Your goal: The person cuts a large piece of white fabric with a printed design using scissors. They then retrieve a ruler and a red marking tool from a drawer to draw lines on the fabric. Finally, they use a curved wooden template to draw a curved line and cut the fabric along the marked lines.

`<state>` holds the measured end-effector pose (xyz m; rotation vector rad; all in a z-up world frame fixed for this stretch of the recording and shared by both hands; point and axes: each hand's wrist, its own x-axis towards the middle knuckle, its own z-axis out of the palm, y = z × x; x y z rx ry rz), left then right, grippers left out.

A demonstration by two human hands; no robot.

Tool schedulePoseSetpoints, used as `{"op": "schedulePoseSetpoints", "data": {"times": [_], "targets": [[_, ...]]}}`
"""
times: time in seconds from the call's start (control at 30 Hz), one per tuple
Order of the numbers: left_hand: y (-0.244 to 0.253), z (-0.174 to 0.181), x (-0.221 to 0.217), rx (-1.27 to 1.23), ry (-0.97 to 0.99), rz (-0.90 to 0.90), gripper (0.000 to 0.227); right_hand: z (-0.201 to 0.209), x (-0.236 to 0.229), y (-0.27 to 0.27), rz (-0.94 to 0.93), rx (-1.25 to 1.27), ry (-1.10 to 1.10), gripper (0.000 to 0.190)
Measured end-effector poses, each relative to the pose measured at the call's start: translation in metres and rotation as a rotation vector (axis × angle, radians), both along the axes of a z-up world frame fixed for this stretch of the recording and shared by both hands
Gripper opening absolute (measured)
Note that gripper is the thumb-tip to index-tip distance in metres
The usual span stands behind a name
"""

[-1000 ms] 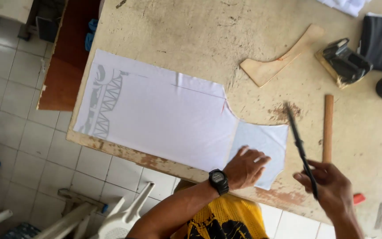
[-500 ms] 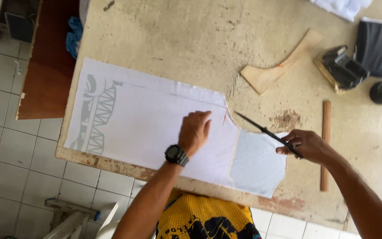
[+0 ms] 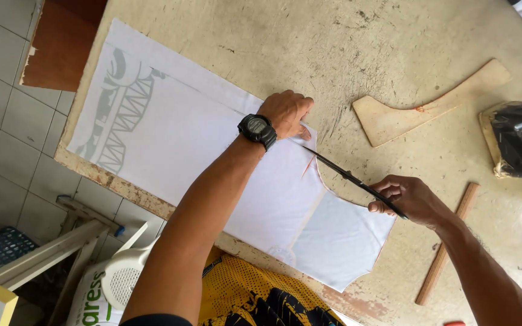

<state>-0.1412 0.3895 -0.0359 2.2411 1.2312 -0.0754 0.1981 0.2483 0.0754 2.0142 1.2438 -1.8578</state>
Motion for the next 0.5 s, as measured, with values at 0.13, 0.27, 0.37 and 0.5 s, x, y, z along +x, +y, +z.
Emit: {"op": "schedulePoseSetpoints", "data": {"times": [0.13,0.27,0.37,0.5], "targets": [[0.002,0.01,-0.005,-0.008,-0.032,-0.003,0.068,-0.004,-0.008,0.008,0.024,0.004,0.018,0.05],[0.002,0.028,-0.007,-0.078,-0.055,-0.032,0.059,-0.023,0.001,0.0,0.011,0.15,0.126,0.057],[0.004,0.029,-0.007,-0.105,-0.06,-0.024,0.06,-0.016,-0.002,0.004,-0.005,0.14,0.126,0.053],[0.007,0.027,-0.006,-0.115,-0.056,-0.02,0.062,-0.006,-0.012,0.013,-0.009,0.118,0.135,0.054]]}}
